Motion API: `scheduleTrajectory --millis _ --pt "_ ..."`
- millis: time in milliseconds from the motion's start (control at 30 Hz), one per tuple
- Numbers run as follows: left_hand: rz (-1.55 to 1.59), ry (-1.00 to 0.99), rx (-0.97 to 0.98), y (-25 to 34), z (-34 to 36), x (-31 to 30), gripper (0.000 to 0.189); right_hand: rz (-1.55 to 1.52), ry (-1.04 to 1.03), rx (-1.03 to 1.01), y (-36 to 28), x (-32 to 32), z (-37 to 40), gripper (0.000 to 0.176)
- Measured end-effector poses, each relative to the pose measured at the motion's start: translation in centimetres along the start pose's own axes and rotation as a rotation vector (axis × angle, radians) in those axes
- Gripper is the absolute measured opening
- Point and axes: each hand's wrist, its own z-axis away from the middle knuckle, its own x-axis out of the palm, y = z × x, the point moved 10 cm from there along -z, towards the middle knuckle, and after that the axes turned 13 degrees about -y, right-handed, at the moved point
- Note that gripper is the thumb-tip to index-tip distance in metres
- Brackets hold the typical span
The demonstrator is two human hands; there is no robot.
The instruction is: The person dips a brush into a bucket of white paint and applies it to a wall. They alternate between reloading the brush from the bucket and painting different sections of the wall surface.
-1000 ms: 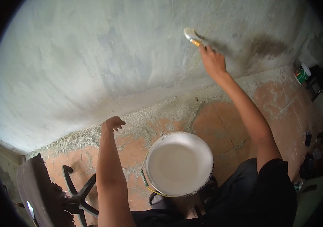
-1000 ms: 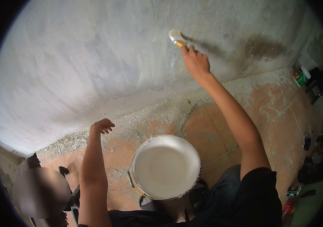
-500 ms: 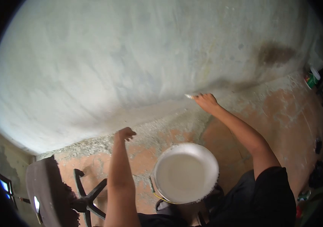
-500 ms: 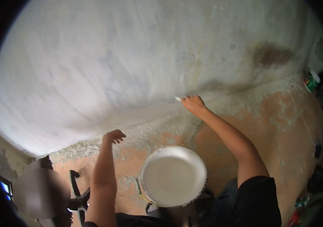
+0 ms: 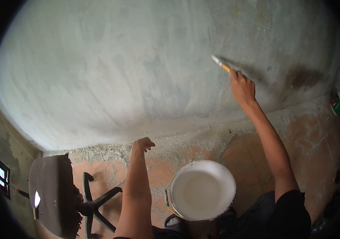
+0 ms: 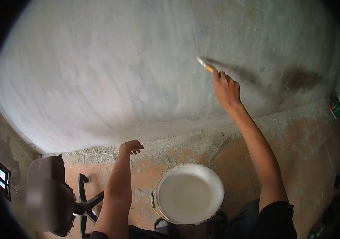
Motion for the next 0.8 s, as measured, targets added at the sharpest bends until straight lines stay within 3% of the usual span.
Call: scheduleTrajectory --millis 33,100,233,333,433,633,700,767,800 --pt "0.015 -0.003 0.004 -0.2 -0.4 0.1 0.040 0.004 -0.001 -0.015 -1.1 -1.3 -0.7 0.025" --pt "-0.048 0.023 -0.047 -0.6 -1.0 0.0 0.040 -0.055 0.361 -0.181 -5.5 -6.7 -0.6 0.019" --pt "-0.023 -0.013 0.006 1.0 -0.8 0.5 0.040 0.063 0.559 -0.362 -15.6 -9.1 -2.5 0.009" --pt "0.025 0.015 0.047 2.3 -0.9 0.5 0.039 0.232 0.416 -0.392 -22.0 -4.3 -3.8 0.005" --pt "0.003 0.037 0.107 3.7 -1.1 0.3 0.037 0.448 0.505 -0.402 -25.3 -0.5 -1.7 0.006" --pt "-0.057 0.046 0.048 1.9 -2.3 -0.2 0.030 0.466 0.392 -0.489 -27.0 2.7 1.4 0.006" --pt "-0.110 0.038 0.047 1.7 -0.9 0.0 0.035 0.477 0.350 -0.544 -27.5 3.0 2.0 0.005" --pt "-0.157 0.026 0.037 1.2 -0.5 0.0 0.041 0.277 0.092 -0.596 -27.7 2.5 1.3 0.007" --pt "-0.109 0.046 0.024 0.7 -1.1 -0.1 0.036 0.279 0.087 -0.601 -27.8 1.1 0.6 0.007"
